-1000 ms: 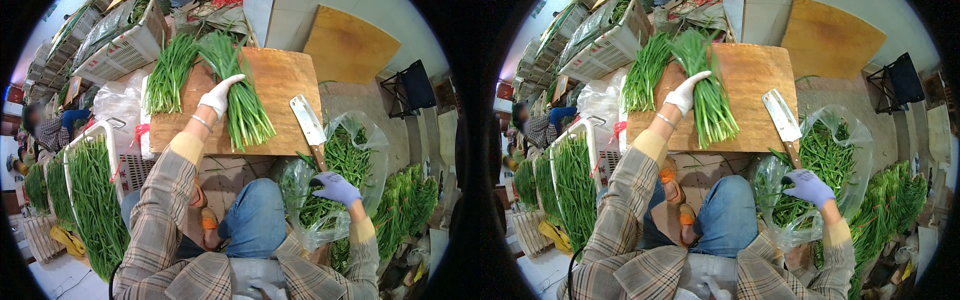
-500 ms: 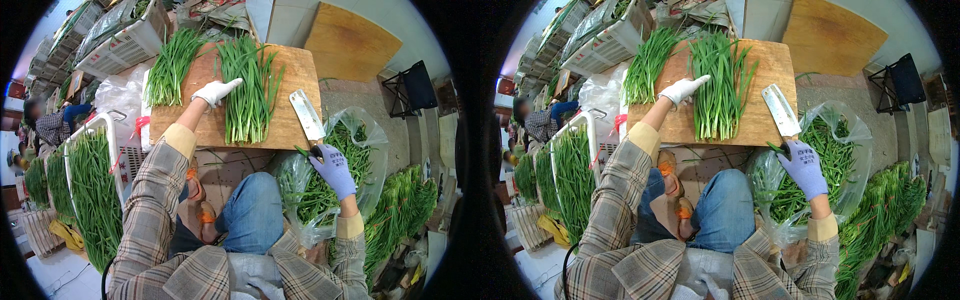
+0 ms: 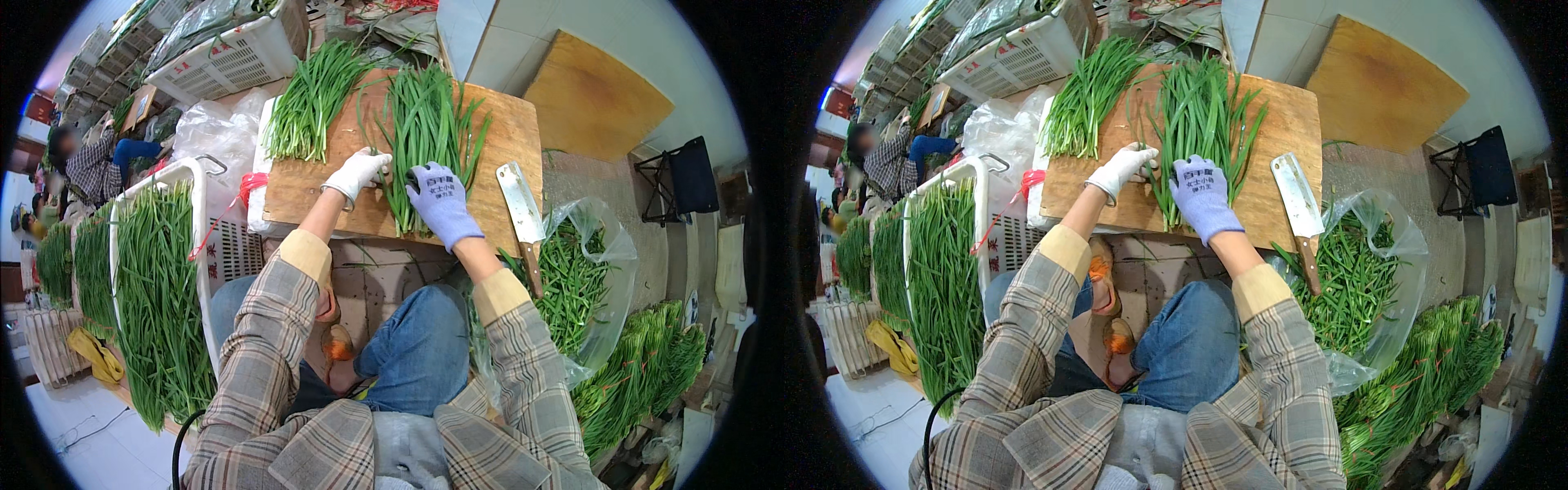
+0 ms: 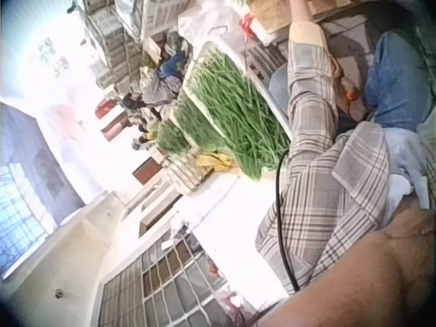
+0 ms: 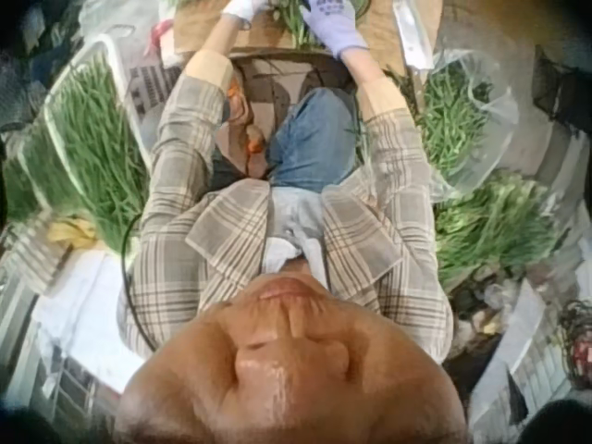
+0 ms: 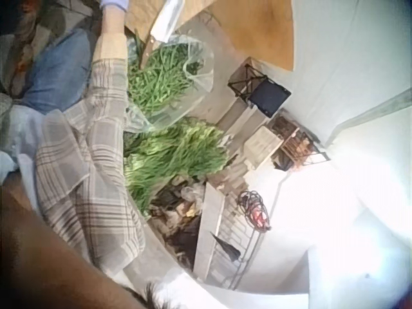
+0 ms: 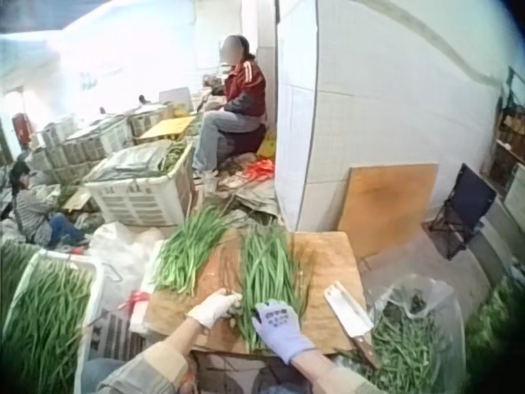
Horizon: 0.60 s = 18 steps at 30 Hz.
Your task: The person gathers green onions from a basket, aligns them on a wooden board, and uses a knife to trim the ends. They then tie the bundle with a rubber band and place it on a stack of finished bundles.
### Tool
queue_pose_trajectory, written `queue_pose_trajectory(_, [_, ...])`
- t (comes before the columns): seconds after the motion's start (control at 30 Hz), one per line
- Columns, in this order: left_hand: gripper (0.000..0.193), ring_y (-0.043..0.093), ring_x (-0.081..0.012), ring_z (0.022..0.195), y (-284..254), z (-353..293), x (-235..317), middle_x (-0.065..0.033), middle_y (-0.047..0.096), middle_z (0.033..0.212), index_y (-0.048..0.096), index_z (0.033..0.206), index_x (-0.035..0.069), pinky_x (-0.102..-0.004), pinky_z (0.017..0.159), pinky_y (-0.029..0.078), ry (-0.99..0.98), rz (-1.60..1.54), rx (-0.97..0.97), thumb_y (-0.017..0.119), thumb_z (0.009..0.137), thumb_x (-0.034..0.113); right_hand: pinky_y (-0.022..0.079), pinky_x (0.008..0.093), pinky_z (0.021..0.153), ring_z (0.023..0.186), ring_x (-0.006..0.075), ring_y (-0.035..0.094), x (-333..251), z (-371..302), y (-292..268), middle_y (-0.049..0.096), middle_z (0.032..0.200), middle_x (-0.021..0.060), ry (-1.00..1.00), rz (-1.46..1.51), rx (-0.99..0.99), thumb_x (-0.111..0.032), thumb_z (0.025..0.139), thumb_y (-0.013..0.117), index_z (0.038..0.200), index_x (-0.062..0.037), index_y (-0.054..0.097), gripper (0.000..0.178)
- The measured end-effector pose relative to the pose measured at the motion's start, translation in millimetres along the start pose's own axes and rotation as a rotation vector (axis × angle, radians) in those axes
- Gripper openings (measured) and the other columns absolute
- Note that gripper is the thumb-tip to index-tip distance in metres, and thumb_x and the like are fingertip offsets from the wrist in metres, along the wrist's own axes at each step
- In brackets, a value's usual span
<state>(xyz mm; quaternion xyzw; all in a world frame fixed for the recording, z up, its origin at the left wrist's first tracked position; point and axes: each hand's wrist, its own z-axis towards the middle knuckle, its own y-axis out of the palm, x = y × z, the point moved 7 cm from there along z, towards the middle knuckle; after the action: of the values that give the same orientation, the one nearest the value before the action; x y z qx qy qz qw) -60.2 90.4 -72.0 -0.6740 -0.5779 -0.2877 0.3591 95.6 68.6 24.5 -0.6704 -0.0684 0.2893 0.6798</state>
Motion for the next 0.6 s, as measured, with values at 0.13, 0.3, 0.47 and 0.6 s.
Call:
queue_pose_trajectory(0.13, [0.027, 0.060, -0.0140, 0.073, -6, 2, -2, -0.0045, 0.065, 0.087, 0.059, 0.102, 0.007, -0.0281, 0.068, 0.050, 0.112, 0.108, 0.041, 0.060, 0.079, 0.022, 0.049, 0.0389, 0.078, 0.092, 0.0270, 0.060, -7, 14, 11, 0.061, 0.094, 0.0111, 0.145, -0.183, -0.202, -0.039, 0.077, 0.067, 0.097, -0.0101, 0.060, 0.036])
queue_pose_trajectory(0.3, [0.033, 0.063, -0.0307, 0.086, 0, 0, 15, -0.0185, 0.065, 0.093, 0.060, 0.098, 0.004, -0.0365, 0.079, 0.049, 0.287, 0.423, 0.139, 0.057, 0.080, 0.031, 0.049, 0.0380, 0.080, 0.093, 0.0275, 0.062, -1, 19, 21, 0.064, 0.098, 0.0120, 0.182, -0.082, -0.262, -0.040, 0.077, 0.066, 0.097, -0.0102, 0.063, 0.037])
queue_pose_trajectory(0.47, [0.056, 0.057, -0.0388, 0.100, -3, -14, 31, -0.0254, 0.061, 0.103, 0.052, 0.112, -0.006, -0.0430, 0.086, 0.045, 0.315, 0.719, 0.222, 0.049, 0.085, 0.044, 0.048, 0.0387, 0.077, 0.088, 0.0320, 0.061, 27, 19, 24, 0.065, 0.095, 0.0158, 0.202, 0.352, -0.180, -0.034, 0.079, 0.064, 0.093, -0.0040, 0.065, 0.033])
queue_pose_trajectory(0.6, [0.058, 0.058, -0.0386, 0.099, -6, -25, 39, -0.0262, 0.061, 0.103, 0.053, 0.112, -0.005, -0.0430, 0.087, 0.045, 0.269, 0.753, 0.273, 0.047, 0.086, 0.047, 0.047, 0.0373, 0.073, 0.081, 0.0315, 0.062, 32, 16, 22, 0.066, 0.088, 0.0155, 0.172, 0.418, -0.127, -0.029, 0.080, 0.064, 0.090, -0.0021, 0.065, 0.028])
